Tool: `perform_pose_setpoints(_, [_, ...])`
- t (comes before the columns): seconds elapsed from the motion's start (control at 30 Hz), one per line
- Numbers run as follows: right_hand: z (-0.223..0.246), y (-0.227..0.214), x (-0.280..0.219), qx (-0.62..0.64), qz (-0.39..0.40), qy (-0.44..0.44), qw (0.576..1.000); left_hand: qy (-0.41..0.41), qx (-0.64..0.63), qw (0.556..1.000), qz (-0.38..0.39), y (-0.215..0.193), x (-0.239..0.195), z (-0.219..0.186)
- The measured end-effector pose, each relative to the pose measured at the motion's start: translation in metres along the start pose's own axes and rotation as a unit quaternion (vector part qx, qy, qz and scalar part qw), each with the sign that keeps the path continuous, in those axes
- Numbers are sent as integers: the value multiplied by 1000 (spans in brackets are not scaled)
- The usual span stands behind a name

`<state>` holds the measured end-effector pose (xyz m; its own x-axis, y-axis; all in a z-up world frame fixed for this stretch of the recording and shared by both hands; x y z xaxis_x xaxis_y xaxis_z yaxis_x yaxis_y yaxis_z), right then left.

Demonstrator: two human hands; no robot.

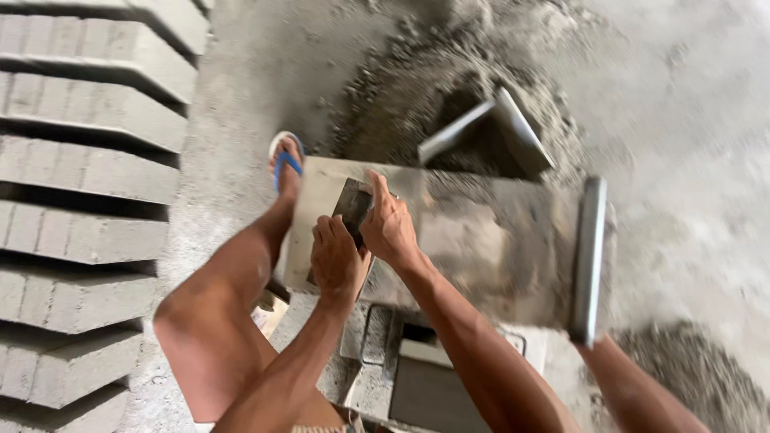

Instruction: The person scoops wet concrete into a metal mold, levels the surface with a trowel, and compacts it with a hammer. They then flip the mold to release the formed brick and stack it with others.

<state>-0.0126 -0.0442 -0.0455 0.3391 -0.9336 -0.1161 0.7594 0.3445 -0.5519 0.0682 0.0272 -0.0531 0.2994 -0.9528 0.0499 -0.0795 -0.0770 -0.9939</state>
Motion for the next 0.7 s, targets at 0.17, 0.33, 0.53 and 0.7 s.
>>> perform_pose_setpoints(0.17, [-1, 49, 46, -6, 54, 13, 998, -113, -14, 993, 23, 36, 20, 29])
perform_pose_setpoints(0.33, [-3, 13, 16, 29, -19, -34, 999, -109, -10, 993, -47, 0, 14, 23])
perform_pose_setpoints(0.53, [-16, -139, -176, 118, -260, 219, 933, -77, -317, 945, 4, -24, -57, 6])
perform_pose_setpoints(0.7, [-157, -141, -298, 153, -422, 340, 827, -251, -496, 778, 293, -14, -135, -8])
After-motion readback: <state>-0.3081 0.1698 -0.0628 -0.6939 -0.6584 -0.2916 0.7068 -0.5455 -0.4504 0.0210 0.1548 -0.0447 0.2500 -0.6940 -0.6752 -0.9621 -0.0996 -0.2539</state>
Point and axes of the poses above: each hand's wrist, its own x-axis towards the middle knuckle, its own y-axis out of the palm, z = x × y, the point moved 5 cm from there along x, towards the middle knuckle
